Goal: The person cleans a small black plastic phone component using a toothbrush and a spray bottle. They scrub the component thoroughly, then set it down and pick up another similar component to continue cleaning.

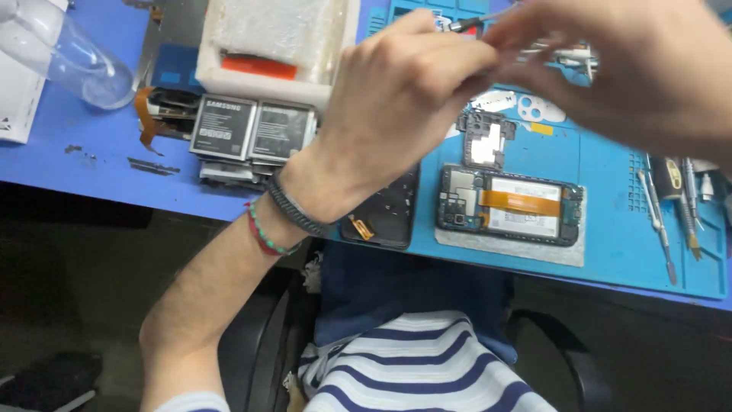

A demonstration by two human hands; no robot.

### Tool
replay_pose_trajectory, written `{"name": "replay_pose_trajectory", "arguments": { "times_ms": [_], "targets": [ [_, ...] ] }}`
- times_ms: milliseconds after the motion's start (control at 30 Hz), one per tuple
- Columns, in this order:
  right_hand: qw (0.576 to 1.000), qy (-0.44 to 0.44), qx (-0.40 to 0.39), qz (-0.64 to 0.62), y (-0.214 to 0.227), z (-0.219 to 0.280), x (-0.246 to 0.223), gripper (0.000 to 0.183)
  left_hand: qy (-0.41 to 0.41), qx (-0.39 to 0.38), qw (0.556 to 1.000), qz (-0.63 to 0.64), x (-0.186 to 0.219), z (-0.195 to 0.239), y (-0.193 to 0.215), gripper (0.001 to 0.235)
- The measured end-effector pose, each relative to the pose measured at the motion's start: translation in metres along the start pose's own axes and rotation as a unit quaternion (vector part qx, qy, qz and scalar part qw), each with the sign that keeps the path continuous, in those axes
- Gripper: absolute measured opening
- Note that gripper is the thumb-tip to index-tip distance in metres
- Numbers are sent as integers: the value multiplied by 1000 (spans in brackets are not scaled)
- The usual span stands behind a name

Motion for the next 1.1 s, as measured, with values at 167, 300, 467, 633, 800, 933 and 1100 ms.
{"name": "replay_pose_trajectory", "arguments": {
  "times_ms": [167, 300, 467, 633, 800, 933, 1100],
  "targets": [
    [997, -22, 29, 70, -14, 63, 25, 51, -8, -34, 999, -27, 14, -17, -45, 21],
    [984, -60, 98, 139, -28, 95, 46, 27, 28, -144, 989, -19, 15, -21, -51, 68],
    [966, -159, 194, -58, -48, 111, 51, 13, 39, -283, 958, -38, -12, 13, -75, 49],
    [945, -197, 233, -121, -59, 119, 53, 11, 62, -346, 936, -32, -9, 13, -79, 57],
    [953, -177, 225, -96, -63, 126, 56, 9, 72, -383, 920, -50, -5, 9, -81, 55],
    [951, -188, 229, -89, -73, 132, 64, 10, 88, -386, 917, -53, -9, 9, -86, 49],
    [959, -161, 213, -90, -74, 128, 62, 7, 182, -304, 925, 135, -6, -11, -75, 7]
  ]
}}
Point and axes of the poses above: each hand's wrist, its own z-axis away from the middle knuckle, its own y-axis out of the back of the hand, x = y × z, the point moved 1 cm from there along -z, towards the middle knuckle, and after that the axes turned 4 degrees about x, right-handed, at the moved point
